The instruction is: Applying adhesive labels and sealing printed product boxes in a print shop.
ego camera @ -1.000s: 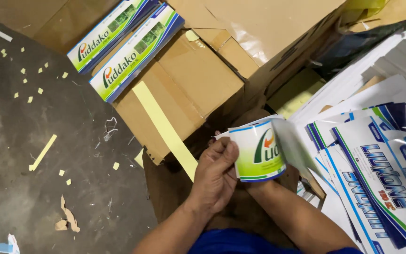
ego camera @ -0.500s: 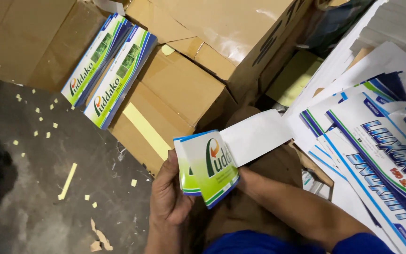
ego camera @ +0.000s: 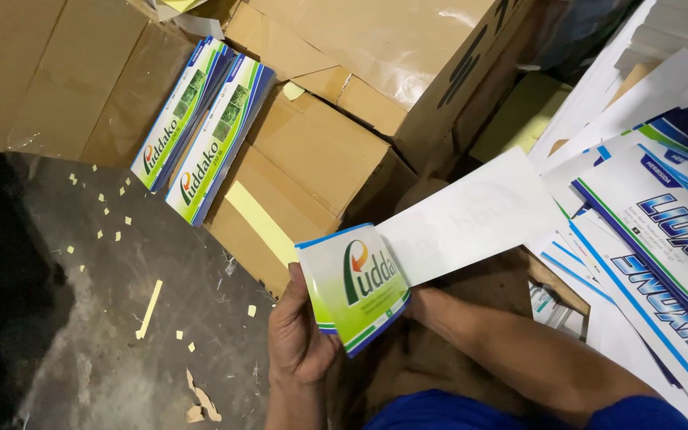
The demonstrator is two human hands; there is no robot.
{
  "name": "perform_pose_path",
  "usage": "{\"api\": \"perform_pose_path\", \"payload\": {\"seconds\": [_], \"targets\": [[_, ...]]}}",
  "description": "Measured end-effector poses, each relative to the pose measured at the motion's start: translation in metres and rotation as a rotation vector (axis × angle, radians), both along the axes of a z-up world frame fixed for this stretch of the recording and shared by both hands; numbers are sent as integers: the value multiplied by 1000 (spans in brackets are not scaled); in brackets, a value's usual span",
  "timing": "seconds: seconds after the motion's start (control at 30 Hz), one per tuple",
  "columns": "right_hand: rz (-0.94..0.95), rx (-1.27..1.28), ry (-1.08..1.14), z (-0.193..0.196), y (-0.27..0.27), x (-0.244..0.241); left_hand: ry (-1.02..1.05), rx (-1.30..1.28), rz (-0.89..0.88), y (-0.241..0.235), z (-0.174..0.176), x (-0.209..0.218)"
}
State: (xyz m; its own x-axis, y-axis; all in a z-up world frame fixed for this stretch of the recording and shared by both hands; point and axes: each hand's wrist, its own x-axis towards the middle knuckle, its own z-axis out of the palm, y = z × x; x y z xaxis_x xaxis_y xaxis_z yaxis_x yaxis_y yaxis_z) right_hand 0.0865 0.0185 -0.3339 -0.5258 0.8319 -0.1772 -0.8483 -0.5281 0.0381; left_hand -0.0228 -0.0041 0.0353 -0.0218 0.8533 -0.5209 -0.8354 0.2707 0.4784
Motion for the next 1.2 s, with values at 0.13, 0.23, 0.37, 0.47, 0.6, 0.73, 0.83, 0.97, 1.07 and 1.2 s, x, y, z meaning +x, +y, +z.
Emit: {"api": "perform_pose_path", "payload": {"seconds": [0.13,0.23,0.37,0.47,0.6,0.73,0.83,0.97,1.07,1.2], "targets": [[22,-5,15,-7,-9,7,-19,13,21,-2,-8,-3],[41,-9,27,-10,-14,11,43,0,7,-5,-17,-7],[64,-13,44,-10,-16,15,-1,0,-6,-7,-19,-7],[80,-18,57,-8,-16,17,-46,14,5,-2,-9,1],[101,-22,75,-5,-13,18,-41,-7,47,3,3,9],[119,-30,93,0,-9,16,-35,-8,34,2,5,9],[135,-37,106,5,-7,16,-45,4,21,-1,0,6],[158,-45,122,11,-4,17,-16,-26,39,-3,-3,5],[174,-50,134,15,-2,19,-17,-16,31,-1,1,8],[193,-55,150,21,3,23,-48,26,5,-4,-7,3]]}}
